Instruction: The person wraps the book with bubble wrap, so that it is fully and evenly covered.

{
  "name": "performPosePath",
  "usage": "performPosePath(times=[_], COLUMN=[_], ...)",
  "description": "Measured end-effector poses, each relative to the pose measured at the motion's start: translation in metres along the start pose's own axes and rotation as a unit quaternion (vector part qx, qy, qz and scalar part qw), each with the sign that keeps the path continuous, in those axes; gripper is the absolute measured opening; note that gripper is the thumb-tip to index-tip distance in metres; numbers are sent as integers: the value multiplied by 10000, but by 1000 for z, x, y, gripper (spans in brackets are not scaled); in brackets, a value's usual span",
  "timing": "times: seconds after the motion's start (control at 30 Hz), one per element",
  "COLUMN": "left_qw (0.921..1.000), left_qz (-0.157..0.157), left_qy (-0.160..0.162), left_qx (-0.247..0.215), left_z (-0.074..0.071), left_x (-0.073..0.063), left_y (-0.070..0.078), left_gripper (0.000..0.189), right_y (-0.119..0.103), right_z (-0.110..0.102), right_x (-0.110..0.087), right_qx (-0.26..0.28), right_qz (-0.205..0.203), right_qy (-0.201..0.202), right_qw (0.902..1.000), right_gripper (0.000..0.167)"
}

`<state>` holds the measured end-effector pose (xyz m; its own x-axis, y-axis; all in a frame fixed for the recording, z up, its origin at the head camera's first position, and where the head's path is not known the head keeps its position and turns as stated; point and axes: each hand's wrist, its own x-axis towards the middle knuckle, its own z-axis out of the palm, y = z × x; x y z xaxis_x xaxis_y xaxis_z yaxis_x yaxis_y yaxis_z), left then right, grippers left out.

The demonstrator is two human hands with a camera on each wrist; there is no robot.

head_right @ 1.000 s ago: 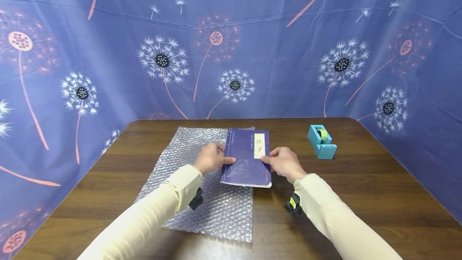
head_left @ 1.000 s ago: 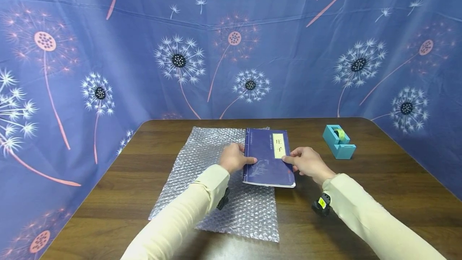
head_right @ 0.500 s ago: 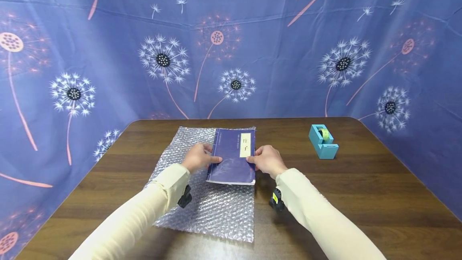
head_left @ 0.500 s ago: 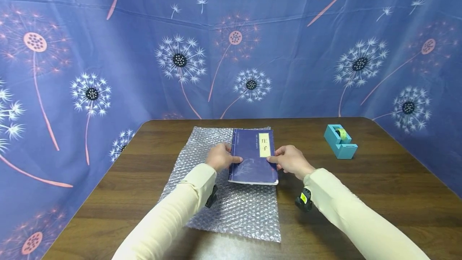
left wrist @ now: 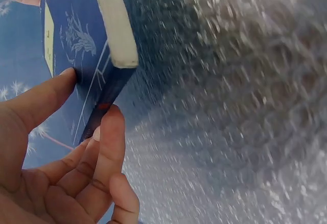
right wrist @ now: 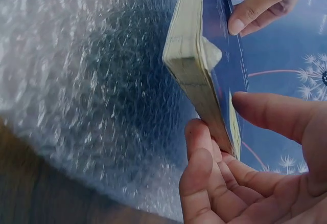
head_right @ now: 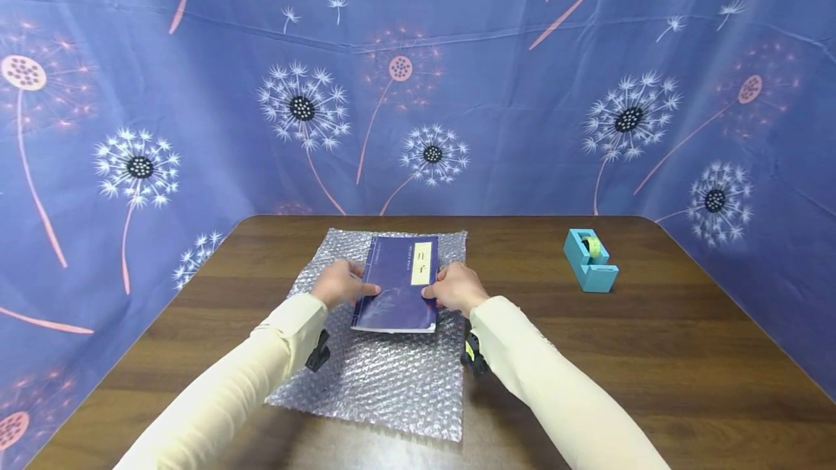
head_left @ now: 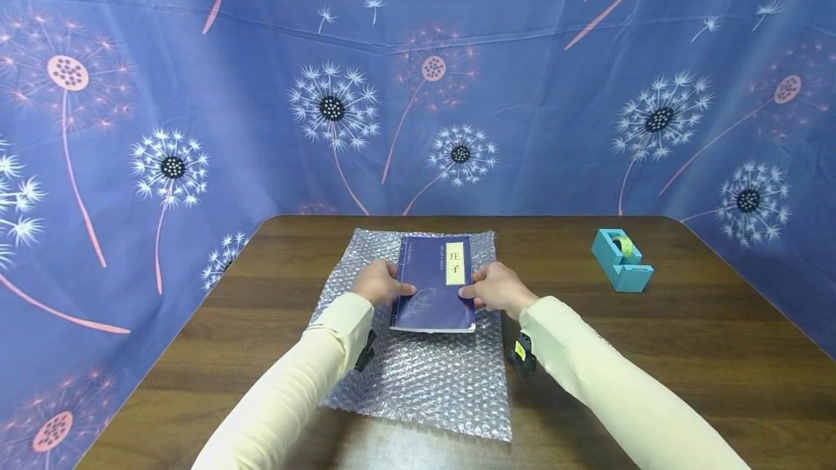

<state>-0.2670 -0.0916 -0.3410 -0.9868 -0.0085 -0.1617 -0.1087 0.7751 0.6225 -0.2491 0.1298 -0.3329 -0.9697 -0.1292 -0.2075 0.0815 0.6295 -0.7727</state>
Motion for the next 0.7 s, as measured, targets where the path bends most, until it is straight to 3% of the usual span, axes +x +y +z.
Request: performPosePath(times=[0.27,0.5,0.7], left_qw=[9998,9993,9982], left_qz=[-155,-113,-123], left_qy=[-7,-11,-12], left_qx=[148,365,590], left_z=[-4,-5,-4], left_x=[3,4,3], left_y=[-11,-15,-16], left_gripper=[65,39,30], right_y=[-2,-3,-2], right_z=[12,16,18], right_x=[9,16,17], right_qx=[138,-61,-78], right_qz=[-11,-43,-87], right_qy=[-263,-490,-659], right_qw=[9996,9988,9978], right_gripper=[52,43,57])
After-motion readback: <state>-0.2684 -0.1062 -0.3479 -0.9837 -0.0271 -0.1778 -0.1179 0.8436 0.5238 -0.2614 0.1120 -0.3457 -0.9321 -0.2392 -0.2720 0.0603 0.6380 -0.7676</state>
